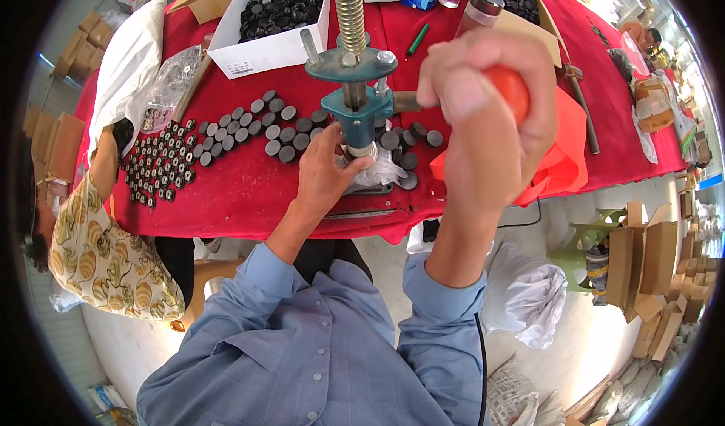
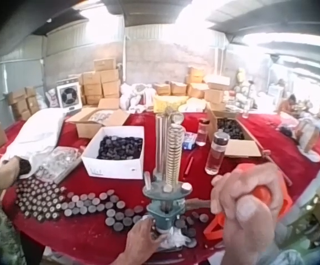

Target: The person assembles small circular black components using a manual press.

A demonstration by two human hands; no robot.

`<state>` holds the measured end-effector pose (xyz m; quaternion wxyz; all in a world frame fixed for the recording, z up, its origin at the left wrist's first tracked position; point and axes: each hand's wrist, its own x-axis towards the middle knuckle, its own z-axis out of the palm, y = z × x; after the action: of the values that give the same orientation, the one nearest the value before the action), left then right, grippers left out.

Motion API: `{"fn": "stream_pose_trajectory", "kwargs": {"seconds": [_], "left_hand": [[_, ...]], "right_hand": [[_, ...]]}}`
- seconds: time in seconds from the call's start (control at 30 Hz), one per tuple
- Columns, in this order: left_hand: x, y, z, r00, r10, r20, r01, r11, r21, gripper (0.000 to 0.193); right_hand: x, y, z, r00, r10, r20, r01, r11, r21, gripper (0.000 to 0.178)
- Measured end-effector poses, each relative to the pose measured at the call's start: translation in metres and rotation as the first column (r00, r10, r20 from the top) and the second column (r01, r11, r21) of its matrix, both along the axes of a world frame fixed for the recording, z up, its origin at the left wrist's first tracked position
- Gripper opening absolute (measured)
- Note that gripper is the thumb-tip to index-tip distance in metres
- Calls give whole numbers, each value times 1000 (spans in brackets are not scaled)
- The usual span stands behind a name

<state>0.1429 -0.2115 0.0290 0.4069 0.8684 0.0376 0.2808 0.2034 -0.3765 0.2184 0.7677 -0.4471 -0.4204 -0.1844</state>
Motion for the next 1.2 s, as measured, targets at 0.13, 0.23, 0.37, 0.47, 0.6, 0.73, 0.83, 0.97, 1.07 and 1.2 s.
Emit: {"fn": "stream_pose_trajectory", "kwargs": {"seconds": [0.13, 0.23, 0.37, 0.47, 0.6, 0.73, 0.83, 0.97, 1.07, 1.2], "left_hand": [[-8, 31, 6, 991, -130, 28, 125, 984, 131, 65], [-12, 66, -3, 982, -183, -37, 186, 941, 281, 57], [-9, 72, -6, 984, -101, -147, 154, 898, 411, 52], [-10, 74, -16, 989, -83, -120, 127, 898, 421, 49], [-17, 78, -24, 997, -48, -56, 67, 901, 430, 46], [-29, 74, -24, 998, -56, -22, 60, 921, 385, 43], [-36, 73, -24, 996, -84, 31, 65, 919, 389, 43], [-49, 62, -14, 999, 42, -29, -37, 986, 160, 41], [-47, 46, 6, 998, 61, -30, -58, 995, 86, 42], [-25, 20, 7, 1000, -30, 0, 29, 997, 64, 45]], "right_hand": [[-23, -13, -26, 997, -37, 74, 39, 999, -23, 24], [-53, -20, -59, 996, -47, 81, 50, 998, -30, 30], [-82, -28, -96, 980, -194, 50, 196, 980, -31, 31], [-87, -30, -97, 962, -272, 2, 271, 959, -79, 30], [-79, -35, -90, 974, -220, 55, 225, 967, -116, 29], [-66, -28, -67, 985, -157, 77, 163, 984, -67, 26], [-43, -19, -40, 990, -111, 92, 116, 992, -46, 22], [-13, -8, -11, 999, -51, -6, 50, 997, -63, 18], [-1, 0, 1, 999, -2, -40, 0, 997, -71, 16], [3, 0, 2, 997, 68, -36, -68, 998, -16, 14]]}}
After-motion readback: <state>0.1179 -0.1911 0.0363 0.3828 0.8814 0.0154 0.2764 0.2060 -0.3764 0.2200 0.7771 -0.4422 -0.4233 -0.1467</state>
